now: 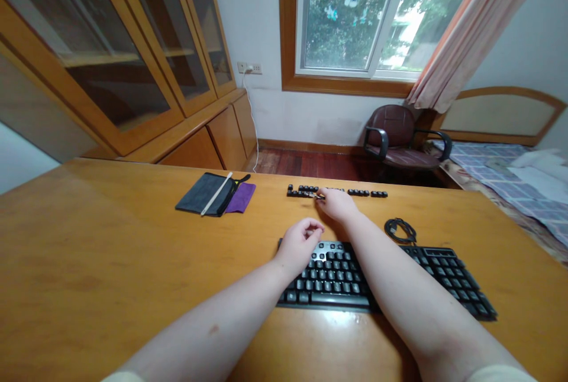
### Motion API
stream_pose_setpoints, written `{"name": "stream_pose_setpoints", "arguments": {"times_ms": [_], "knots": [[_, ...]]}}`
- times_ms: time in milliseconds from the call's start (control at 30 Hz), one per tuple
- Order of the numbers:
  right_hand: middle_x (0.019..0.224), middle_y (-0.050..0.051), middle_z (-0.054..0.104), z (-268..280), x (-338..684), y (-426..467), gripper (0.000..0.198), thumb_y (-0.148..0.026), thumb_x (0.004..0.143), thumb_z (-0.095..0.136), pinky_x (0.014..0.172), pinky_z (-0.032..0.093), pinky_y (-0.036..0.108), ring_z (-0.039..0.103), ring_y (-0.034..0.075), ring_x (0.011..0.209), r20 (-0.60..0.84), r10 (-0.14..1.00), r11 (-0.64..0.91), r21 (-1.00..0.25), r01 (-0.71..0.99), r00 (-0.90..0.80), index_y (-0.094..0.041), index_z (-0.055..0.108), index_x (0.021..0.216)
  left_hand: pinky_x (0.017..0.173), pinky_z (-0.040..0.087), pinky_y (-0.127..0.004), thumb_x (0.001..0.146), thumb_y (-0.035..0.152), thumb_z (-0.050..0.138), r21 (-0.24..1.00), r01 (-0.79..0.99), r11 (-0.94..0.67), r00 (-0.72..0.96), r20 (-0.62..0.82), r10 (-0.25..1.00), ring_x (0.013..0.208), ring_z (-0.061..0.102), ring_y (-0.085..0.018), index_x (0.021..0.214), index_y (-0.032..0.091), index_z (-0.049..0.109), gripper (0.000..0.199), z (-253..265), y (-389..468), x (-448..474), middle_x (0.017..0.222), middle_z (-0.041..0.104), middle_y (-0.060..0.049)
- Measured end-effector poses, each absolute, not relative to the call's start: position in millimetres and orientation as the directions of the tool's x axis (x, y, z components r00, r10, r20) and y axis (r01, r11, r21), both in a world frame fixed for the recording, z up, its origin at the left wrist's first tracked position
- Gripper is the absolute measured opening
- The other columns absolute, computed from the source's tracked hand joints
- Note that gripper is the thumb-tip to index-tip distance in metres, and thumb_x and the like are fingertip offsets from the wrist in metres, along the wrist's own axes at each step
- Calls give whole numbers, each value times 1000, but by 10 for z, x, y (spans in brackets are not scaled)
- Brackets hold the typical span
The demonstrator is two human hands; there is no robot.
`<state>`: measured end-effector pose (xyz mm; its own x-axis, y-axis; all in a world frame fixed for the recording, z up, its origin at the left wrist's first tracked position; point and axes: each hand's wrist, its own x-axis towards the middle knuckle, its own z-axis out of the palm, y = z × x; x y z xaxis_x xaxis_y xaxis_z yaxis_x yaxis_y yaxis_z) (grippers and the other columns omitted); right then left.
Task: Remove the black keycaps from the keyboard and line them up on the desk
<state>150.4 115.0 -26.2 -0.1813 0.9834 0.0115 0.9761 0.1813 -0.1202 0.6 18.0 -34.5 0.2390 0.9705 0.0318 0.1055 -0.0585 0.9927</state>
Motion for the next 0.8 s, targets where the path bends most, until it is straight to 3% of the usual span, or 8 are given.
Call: {"name": "stream_pose_setpoints", "arguments": {"times_ms": [367,667,800], "knots": [[100,9,68,-286,1528,1180,30,-38,86,47,75,43,28,61,22,91,-17,995,98,-183,978,-103,-23,62,107,64,46,-24,80,26,52,992,109,-69,236,42,971,67,57,-13,83,17,60,13,-376,182,7,71,61,0],[95,11,69,-258,1533,1155,28,-32,84,44,73,44,32,63,24,87,16,990,141,-57,988,-140,-21,62,102,63,46,-24,80,26,51,991,119,-64,240,34,970,66,57,-13,83,17,60,13,-362,185,12,72,61,0],[101,10,68,-288,1509,1161,30,-31,86,42,77,44,31,62,23,93,-13,985,169,-66,983,-170,-23,62,108,63,46,-24,80,27,51,992,109,-70,241,42,970,67,57,-14,83,17,60,13,-378,184,12,70,60,0]]}}
